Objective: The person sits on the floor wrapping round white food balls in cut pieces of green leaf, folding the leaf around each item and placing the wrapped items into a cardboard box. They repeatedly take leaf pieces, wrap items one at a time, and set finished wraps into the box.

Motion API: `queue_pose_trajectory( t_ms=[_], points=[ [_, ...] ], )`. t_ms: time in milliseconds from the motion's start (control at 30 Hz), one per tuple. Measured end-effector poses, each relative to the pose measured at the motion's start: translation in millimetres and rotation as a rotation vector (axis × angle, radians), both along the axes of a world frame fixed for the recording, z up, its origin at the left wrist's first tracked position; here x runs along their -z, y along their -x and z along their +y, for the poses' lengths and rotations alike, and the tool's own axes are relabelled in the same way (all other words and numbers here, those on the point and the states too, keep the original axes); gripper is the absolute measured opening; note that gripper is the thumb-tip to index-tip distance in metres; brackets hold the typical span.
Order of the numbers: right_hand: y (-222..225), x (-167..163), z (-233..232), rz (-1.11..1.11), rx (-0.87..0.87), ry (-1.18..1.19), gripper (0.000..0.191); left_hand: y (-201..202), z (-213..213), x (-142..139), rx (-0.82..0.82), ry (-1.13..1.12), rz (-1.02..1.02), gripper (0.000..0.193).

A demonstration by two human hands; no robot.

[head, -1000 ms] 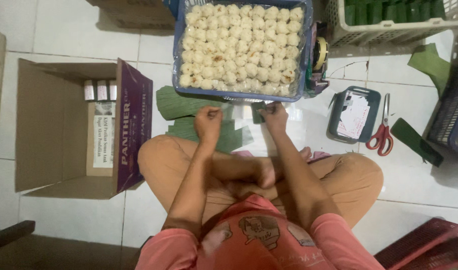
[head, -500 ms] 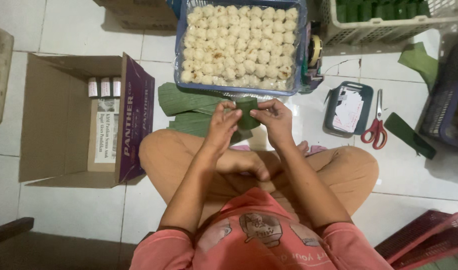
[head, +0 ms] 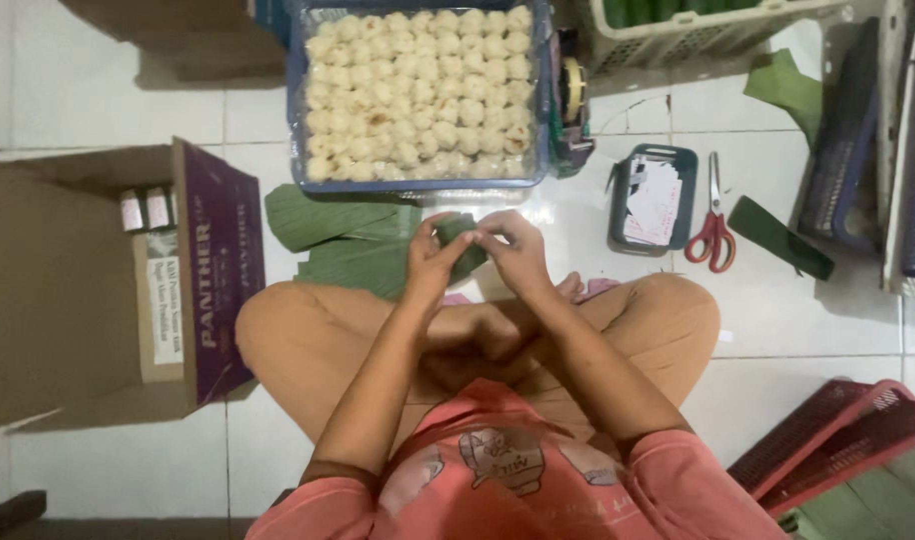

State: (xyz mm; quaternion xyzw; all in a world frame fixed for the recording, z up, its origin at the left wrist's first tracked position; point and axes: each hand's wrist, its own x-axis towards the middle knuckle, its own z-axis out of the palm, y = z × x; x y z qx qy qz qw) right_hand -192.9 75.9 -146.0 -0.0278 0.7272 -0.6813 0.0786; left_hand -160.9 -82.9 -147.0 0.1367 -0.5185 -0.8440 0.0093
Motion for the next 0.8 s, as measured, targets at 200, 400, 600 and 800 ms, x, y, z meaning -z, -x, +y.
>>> queue_pose_trajectory(
  t_ms=[200, 400, 600, 800],
  points=[
    [64, 40, 134, 0.301, 0.157, -0.779, 0.024, 1, -13, 0, 0.029, -0.191, -0.245, 0.042],
    [102, 62, 225, 0.129, 0.16, -1.269, 0.017, 4, -16, -25, 0.047, -0.313, -0.191, 0.034],
    [87, 66, 237, -0.06, 0.111, -1.33, 0.025, 3, -17, -42, 0.012, -0.216, -0.118, 0.043],
    [91, 77, 235, -0.065, 0.151, -1.441, 0.03, -11, -32, -35, -0.006, -0.083, 0.001, 0.047]
  ],
)
